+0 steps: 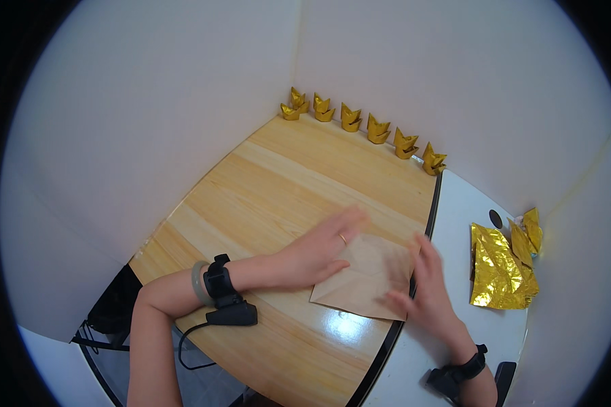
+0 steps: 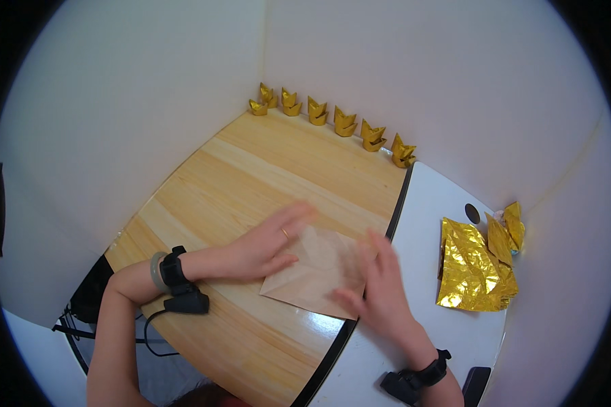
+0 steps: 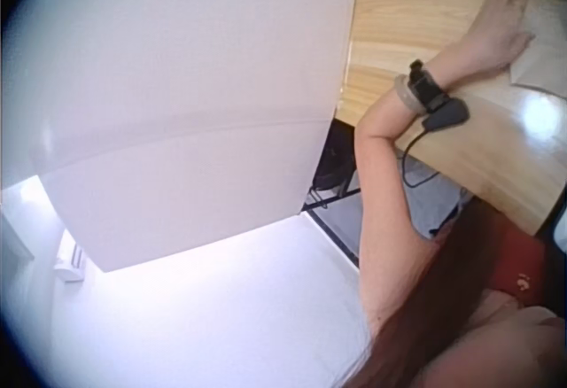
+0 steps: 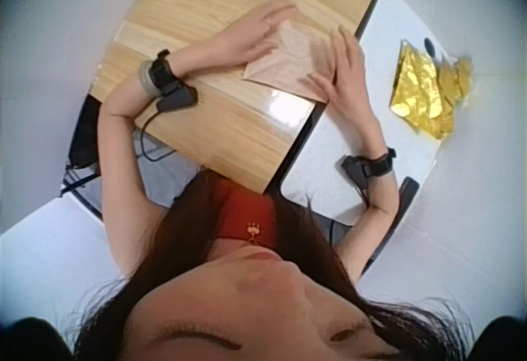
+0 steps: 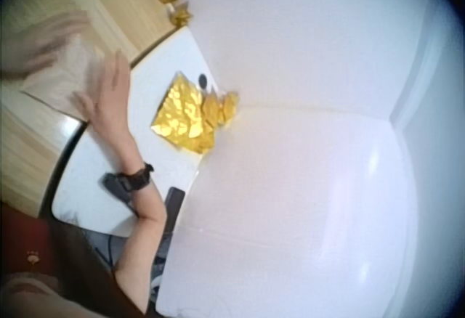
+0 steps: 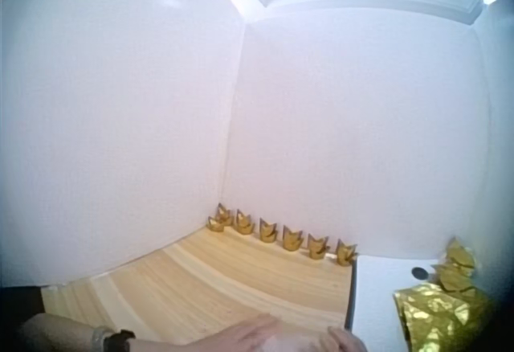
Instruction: Folding gold paper into decorative ingots.
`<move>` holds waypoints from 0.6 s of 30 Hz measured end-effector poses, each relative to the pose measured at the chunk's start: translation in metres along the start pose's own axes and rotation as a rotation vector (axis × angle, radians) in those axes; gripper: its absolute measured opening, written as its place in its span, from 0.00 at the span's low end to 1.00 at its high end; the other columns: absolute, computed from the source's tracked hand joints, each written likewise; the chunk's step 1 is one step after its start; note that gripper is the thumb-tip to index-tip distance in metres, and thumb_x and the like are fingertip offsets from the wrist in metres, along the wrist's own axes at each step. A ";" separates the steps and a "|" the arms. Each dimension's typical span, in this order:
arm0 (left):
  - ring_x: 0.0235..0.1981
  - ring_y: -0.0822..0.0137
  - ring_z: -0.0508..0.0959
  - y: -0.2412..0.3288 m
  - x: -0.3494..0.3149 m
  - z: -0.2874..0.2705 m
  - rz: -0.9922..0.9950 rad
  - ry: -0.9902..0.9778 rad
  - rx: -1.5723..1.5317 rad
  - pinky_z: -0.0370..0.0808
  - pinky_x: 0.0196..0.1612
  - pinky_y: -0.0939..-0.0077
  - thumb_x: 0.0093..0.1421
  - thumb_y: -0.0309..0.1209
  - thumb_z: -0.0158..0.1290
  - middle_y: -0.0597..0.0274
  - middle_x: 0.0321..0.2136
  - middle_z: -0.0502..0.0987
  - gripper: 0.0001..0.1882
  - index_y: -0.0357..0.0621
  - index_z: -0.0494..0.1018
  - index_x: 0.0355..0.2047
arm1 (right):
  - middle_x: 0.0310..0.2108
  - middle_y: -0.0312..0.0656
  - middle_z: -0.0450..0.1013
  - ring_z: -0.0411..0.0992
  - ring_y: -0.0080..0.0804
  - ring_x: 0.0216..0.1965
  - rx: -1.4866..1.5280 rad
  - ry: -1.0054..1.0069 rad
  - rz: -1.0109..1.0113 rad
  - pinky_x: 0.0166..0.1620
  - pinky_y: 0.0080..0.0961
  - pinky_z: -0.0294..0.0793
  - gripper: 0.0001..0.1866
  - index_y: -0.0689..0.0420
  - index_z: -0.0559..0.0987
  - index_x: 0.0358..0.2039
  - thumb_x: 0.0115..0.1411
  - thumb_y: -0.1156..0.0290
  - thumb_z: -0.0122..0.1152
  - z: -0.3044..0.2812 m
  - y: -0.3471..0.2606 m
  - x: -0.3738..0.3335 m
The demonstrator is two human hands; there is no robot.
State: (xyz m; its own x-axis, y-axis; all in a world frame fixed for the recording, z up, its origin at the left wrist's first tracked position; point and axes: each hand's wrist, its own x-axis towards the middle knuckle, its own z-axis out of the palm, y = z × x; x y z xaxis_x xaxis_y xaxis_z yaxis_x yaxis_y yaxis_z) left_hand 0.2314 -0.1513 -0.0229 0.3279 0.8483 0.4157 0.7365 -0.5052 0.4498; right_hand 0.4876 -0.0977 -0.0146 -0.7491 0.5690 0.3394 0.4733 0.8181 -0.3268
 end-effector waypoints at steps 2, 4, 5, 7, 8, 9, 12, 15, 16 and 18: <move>0.64 0.45 0.45 0.002 -0.004 0.007 0.061 -0.335 -0.179 0.47 0.64 0.62 0.57 0.38 0.52 0.35 0.61 0.47 0.41 0.32 0.43 0.62 | 0.61 0.59 0.49 0.46 0.55 0.63 -0.013 -0.229 -0.166 0.63 0.42 0.48 0.48 0.65 0.54 0.60 0.49 0.47 0.62 0.001 -0.010 -0.001; 0.65 0.44 0.43 0.006 -0.008 0.009 0.102 -0.455 -0.154 0.46 0.65 0.62 0.58 0.43 0.50 0.34 0.61 0.45 0.42 0.28 0.43 0.61 | 0.62 0.58 0.49 0.47 0.54 0.63 -0.045 -0.317 -0.193 0.63 0.42 0.48 0.48 0.65 0.54 0.60 0.50 0.46 0.61 0.005 -0.020 -0.005; 0.65 0.44 0.41 0.007 -0.010 0.010 0.143 -0.577 -0.130 0.45 0.65 0.61 0.59 0.47 0.48 0.32 0.62 0.43 0.44 0.25 0.42 0.60 | 0.62 0.58 0.50 0.48 0.52 0.63 -0.078 -0.405 -0.218 0.63 0.42 0.48 0.47 0.66 0.54 0.60 0.50 0.45 0.59 0.006 -0.022 -0.006; 0.64 0.42 0.44 0.004 -0.015 0.011 0.288 -0.508 -0.008 0.45 0.65 0.61 0.59 0.48 0.47 0.28 0.60 0.45 0.44 0.19 0.44 0.58 | 0.61 0.54 0.52 0.50 0.47 0.63 -0.075 -0.378 -0.207 0.63 0.42 0.49 0.43 0.64 0.57 0.59 0.53 0.46 0.56 0.006 -0.018 -0.006; 0.64 0.42 0.45 0.004 -0.014 0.009 0.303 -0.508 0.014 0.45 0.65 0.61 0.59 0.48 0.48 0.28 0.60 0.45 0.44 0.19 0.45 0.58 | 0.61 0.52 0.54 0.52 0.45 0.63 -0.060 -0.375 -0.189 0.62 0.40 0.51 0.40 0.62 0.59 0.58 0.53 0.50 0.59 0.004 -0.015 -0.004; 0.64 0.42 0.45 0.004 -0.014 0.009 0.318 -0.508 0.035 0.46 0.65 0.62 0.59 0.48 0.48 0.27 0.60 0.46 0.44 0.18 0.46 0.57 | 0.60 0.49 0.56 0.53 0.43 0.62 -0.045 -0.373 -0.171 0.62 0.39 0.53 0.37 0.59 0.62 0.58 0.52 0.53 0.61 0.002 -0.012 -0.003; 0.64 0.44 0.45 0.004 -0.014 0.010 0.281 -0.508 -0.004 0.47 0.65 0.64 0.58 0.45 0.50 0.30 0.60 0.46 0.40 0.20 0.51 0.57 | 0.56 0.45 0.64 0.60 0.39 0.58 0.013 -0.332 -0.125 0.58 0.35 0.61 0.29 0.56 0.69 0.52 0.50 0.62 0.64 -0.005 -0.005 -0.004; 0.60 0.48 0.59 0.006 -0.013 0.000 0.196 -0.440 -0.085 0.59 0.59 0.66 0.58 0.39 0.50 0.35 0.55 0.60 0.30 0.29 0.60 0.54 | 0.48 0.44 0.71 0.68 0.38 0.51 0.100 -0.216 -0.129 0.52 0.32 0.68 0.25 0.55 0.73 0.48 0.47 0.69 0.66 -0.005 0.003 -0.005; 0.60 0.48 0.59 0.004 -0.011 -0.003 0.200 -0.441 -0.085 0.59 0.59 0.66 0.58 0.39 0.50 0.35 0.55 0.60 0.30 0.29 0.60 0.54 | 0.48 0.44 0.71 0.68 0.38 0.51 0.098 -0.214 -0.126 0.52 0.32 0.68 0.25 0.55 0.73 0.48 0.47 0.69 0.66 -0.005 0.006 -0.006; 0.47 0.57 0.73 0.003 -0.005 -0.008 -0.083 -0.407 -0.118 0.71 0.47 0.69 0.56 0.29 0.52 0.48 0.45 0.73 0.20 0.42 0.69 0.50 | 0.42 0.44 0.74 0.73 0.38 0.44 0.219 -0.160 0.002 0.45 0.29 0.73 0.20 0.55 0.76 0.45 0.48 0.70 0.65 -0.004 0.012 -0.008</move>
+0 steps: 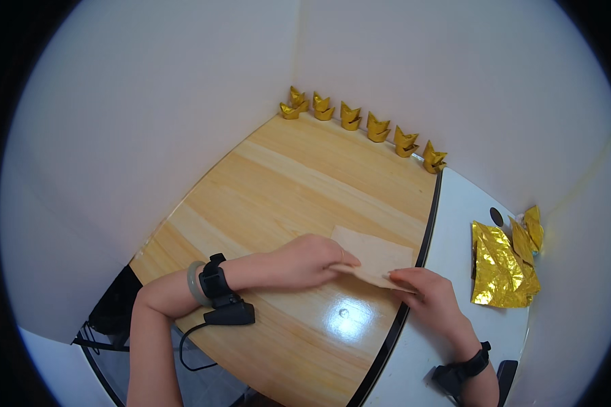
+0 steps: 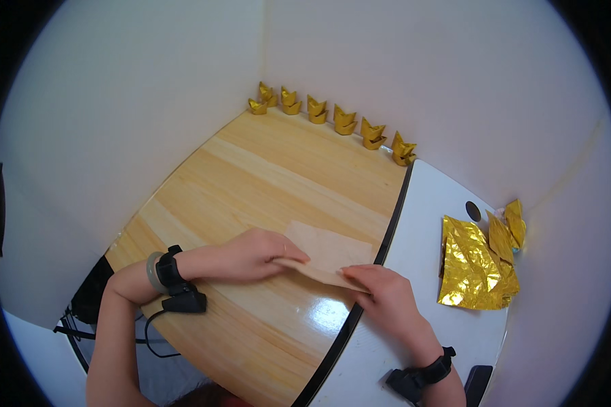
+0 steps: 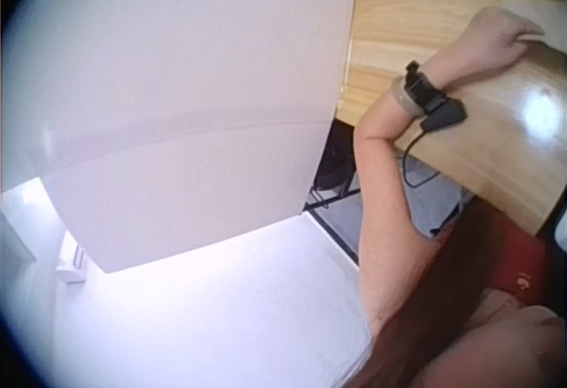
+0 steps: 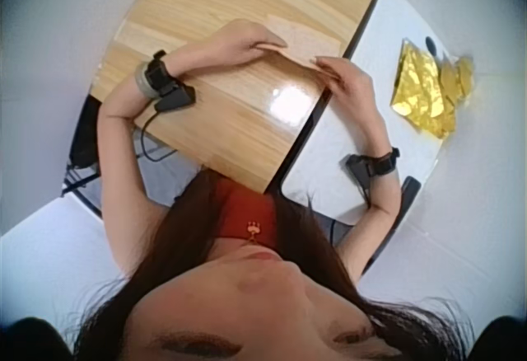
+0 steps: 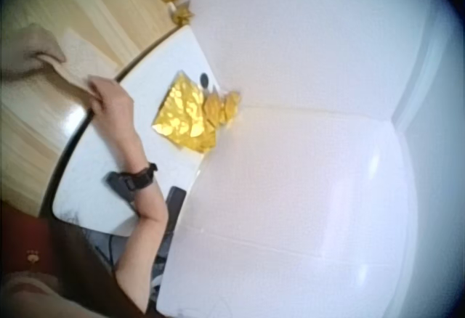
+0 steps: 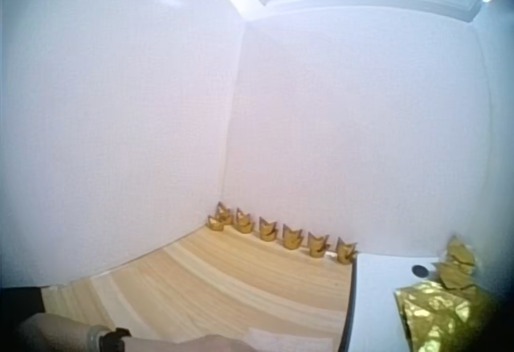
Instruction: Folding gold paper into decorative ingots.
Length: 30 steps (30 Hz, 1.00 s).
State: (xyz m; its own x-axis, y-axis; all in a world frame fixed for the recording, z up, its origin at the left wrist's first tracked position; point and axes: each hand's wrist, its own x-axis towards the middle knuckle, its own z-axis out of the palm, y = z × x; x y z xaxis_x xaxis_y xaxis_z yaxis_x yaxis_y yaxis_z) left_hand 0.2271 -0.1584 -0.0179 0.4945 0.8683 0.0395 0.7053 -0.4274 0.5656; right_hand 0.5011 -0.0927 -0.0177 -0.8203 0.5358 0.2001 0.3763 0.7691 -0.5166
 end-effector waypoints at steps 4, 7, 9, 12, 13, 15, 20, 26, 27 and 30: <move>0.38 0.56 0.76 0.008 0.000 -0.001 -0.235 0.219 -0.184 0.72 0.41 0.69 0.53 0.27 0.54 0.50 0.35 0.76 0.21 0.44 0.69 0.49 | 0.36 0.43 0.76 0.74 0.37 0.38 0.050 0.045 0.149 0.41 0.26 0.73 0.25 0.53 0.72 0.50 0.49 0.73 0.64 0.002 0.000 0.002; 0.43 0.54 0.73 0.000 0.002 0.006 -0.154 0.405 -0.129 0.71 0.44 0.70 0.52 0.25 0.55 0.48 0.41 0.73 0.27 0.44 0.64 0.54 | 0.40 0.44 0.73 0.73 0.35 0.41 0.273 0.079 0.470 0.39 0.23 0.73 0.32 0.53 0.65 0.56 0.48 0.74 0.65 0.001 -0.006 0.008; 0.47 0.52 0.71 0.003 0.006 0.007 -0.131 0.420 -0.104 0.69 0.47 0.69 0.52 0.25 0.55 0.46 0.46 0.69 0.29 0.43 0.62 0.55 | 0.49 0.48 0.67 0.68 0.38 0.49 0.077 0.321 0.266 0.46 0.28 0.71 0.39 0.54 0.58 0.60 0.47 0.75 0.66 0.006 0.000 0.009; 0.54 0.49 0.63 -0.001 0.009 0.008 -0.020 0.429 0.172 0.64 0.54 0.67 0.51 0.24 0.54 0.44 0.54 0.61 0.31 0.41 0.59 0.57 | 0.57 0.51 0.58 0.59 0.44 0.57 -0.385 0.355 0.037 0.56 0.35 0.63 0.41 0.58 0.57 0.60 0.47 0.71 0.67 0.007 -0.004 0.011; 0.58 0.48 0.59 -0.006 0.009 0.010 0.068 0.419 0.423 0.60 0.58 0.65 0.52 0.23 0.53 0.43 0.58 0.56 0.31 0.40 0.59 0.57 | 0.57 0.51 0.58 0.59 0.44 0.57 -0.378 0.352 0.037 0.56 0.35 0.63 0.41 0.58 0.57 0.60 0.47 0.71 0.67 0.009 -0.005 0.013; 0.61 0.48 0.55 -0.017 0.008 0.016 0.154 0.215 0.346 0.56 0.61 0.63 0.54 0.26 0.52 0.42 0.59 0.54 0.30 0.38 0.58 0.58 | 0.60 0.53 0.54 0.53 0.48 0.62 -0.284 0.121 -0.121 0.62 0.41 0.51 0.43 0.62 0.55 0.60 0.48 0.65 0.67 0.012 -0.009 0.014; 0.65 0.49 0.45 -0.007 0.006 0.020 0.218 -0.117 0.171 0.48 0.64 0.61 0.61 0.36 0.47 0.40 0.62 0.48 0.31 0.34 0.52 0.60 | 0.63 0.53 0.50 0.49 0.43 0.64 -0.384 -0.188 -0.246 0.63 0.40 0.49 0.44 0.65 0.54 0.60 0.56 0.41 0.48 0.021 -0.020 0.014; 0.65 0.48 0.43 -0.004 0.001 0.018 0.264 -0.106 0.264 0.46 0.65 0.59 0.62 0.45 0.43 0.38 0.62 0.45 0.36 0.34 0.46 0.62 | 0.63 0.52 0.50 0.47 0.41 0.65 -0.439 -0.222 -0.141 0.64 0.38 0.48 0.45 0.66 0.53 0.61 0.57 0.38 0.43 0.019 -0.017 0.012; 0.65 0.48 0.43 -0.004 0.002 0.019 0.269 -0.111 0.277 0.46 0.65 0.58 0.62 0.45 0.44 0.37 0.62 0.45 0.36 0.34 0.47 0.62 | 0.63 0.52 0.50 0.47 0.41 0.65 -0.437 -0.223 -0.139 0.64 0.38 0.48 0.45 0.66 0.53 0.61 0.57 0.38 0.43 0.018 -0.016 0.012; 0.65 0.47 0.43 -0.005 0.002 0.019 0.270 -0.119 0.286 0.46 0.65 0.58 0.62 0.46 0.44 0.36 0.62 0.44 0.36 0.33 0.48 0.61 | 0.64 0.51 0.49 0.45 0.38 0.66 -0.431 -0.257 -0.065 0.64 0.38 0.46 0.44 0.65 0.53 0.61 0.58 0.39 0.43 0.009 -0.008 0.014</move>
State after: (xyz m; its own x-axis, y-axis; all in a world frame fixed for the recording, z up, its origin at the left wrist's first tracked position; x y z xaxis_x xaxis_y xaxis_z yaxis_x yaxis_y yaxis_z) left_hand 0.2343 -0.1592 -0.0358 0.7247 0.6873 0.0496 0.6467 -0.7032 0.2955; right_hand 0.4826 -0.0951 -0.0183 -0.9069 0.4208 -0.0190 0.4203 0.9009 -0.1081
